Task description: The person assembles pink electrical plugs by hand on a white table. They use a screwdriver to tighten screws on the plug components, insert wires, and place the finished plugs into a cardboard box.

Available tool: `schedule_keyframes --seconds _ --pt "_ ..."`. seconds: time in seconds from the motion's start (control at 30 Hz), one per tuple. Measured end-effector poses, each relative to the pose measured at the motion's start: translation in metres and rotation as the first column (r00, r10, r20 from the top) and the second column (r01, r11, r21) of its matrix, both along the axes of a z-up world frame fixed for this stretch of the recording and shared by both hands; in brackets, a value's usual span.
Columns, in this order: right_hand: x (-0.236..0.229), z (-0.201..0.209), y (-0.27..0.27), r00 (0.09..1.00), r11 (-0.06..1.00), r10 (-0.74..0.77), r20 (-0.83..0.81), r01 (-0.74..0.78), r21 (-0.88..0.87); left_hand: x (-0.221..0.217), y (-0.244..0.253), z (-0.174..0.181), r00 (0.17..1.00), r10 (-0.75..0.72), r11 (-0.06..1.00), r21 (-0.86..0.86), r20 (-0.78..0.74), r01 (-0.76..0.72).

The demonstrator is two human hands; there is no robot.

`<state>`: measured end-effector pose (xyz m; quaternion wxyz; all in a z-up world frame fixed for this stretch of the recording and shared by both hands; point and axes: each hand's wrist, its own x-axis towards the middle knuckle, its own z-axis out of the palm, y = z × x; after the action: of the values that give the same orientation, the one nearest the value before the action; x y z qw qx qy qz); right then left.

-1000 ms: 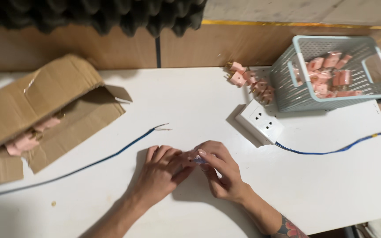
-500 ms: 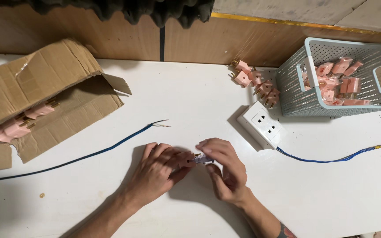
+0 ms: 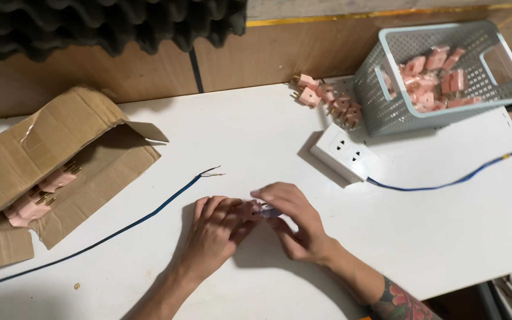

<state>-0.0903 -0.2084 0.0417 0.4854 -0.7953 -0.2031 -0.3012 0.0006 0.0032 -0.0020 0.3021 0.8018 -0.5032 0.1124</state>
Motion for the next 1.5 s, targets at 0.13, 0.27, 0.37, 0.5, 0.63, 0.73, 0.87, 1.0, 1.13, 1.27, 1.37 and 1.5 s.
schedule_keyframes --seconds 0.13,0.27,0.37,0.5,0.63,0.73,0.87,1.0,1.13,1.27,1.37,1.5 --pt "-0.002 -0.012 -0.006 0.998 0.998 -0.054 0.041 0.053 0.027 0.003 -0.001 0.001 0.997 0.009 1.0 -0.012 -0.075 -0.01" --pt "-0.007 -0.027 -0.014 0.977 0.906 -0.215 -0.001 0.2 0.373 0.004 0.003 -0.003 0.979 0.085 0.996 -0.02 -0.187 -0.091" --pt "0.005 -0.027 -0.022 0.953 0.816 -0.28 -0.114 0.298 0.495 0.003 0.001 -0.01 0.864 0.021 0.969 -0.203 -0.503 -0.141" --pt "0.016 -0.034 -0.033 0.943 0.762 -0.24 -0.232 0.331 0.556 0.004 0.001 -0.01 0.85 0.062 0.958 -0.208 -0.523 -0.198" --pt "0.026 -0.039 -0.043 0.917 0.71 -0.231 -0.324 0.387 0.588 0.003 0.003 -0.009 0.902 0.091 0.963 -0.194 -0.423 -0.188" --pt "0.029 -0.038 -0.049 0.905 0.702 -0.204 -0.373 0.401 0.589 0.002 0.001 -0.003 0.913 0.047 0.966 -0.213 -0.406 -0.144" --pt "0.031 -0.045 -0.056 0.917 0.686 -0.109 -0.383 0.348 0.639 0.003 0.001 -0.006 0.965 0.059 0.973 -0.2 -0.255 -0.112" --pt "0.032 -0.048 -0.065 0.912 0.667 -0.138 -0.385 0.373 0.645 0.004 -0.002 0.002 0.986 0.088 0.954 -0.272 -0.14 -0.124" --pt "0.021 -0.051 -0.055 0.929 0.723 -0.098 -0.356 0.313 0.616 0.003 0.001 0.007 0.968 0.158 0.931 -0.297 -0.196 -0.212" --pt "0.013 -0.049 -0.042 0.942 0.844 -0.048 -0.333 0.216 0.491 0.005 0.001 0.009 0.898 0.261 0.864 -0.329 -0.355 -0.381" --pt "0.012 -0.05 -0.041 0.948 0.872 -0.039 -0.314 0.186 0.453 0.013 0.002 0.01 0.825 0.226 0.79 -0.399 -0.517 -0.466" --pt "0.011 -0.049 -0.038 0.95 0.881 -0.045 -0.308 0.183 0.437 0.013 0.001 0.005 0.761 0.112 0.728 -0.469 -0.639 -0.501"
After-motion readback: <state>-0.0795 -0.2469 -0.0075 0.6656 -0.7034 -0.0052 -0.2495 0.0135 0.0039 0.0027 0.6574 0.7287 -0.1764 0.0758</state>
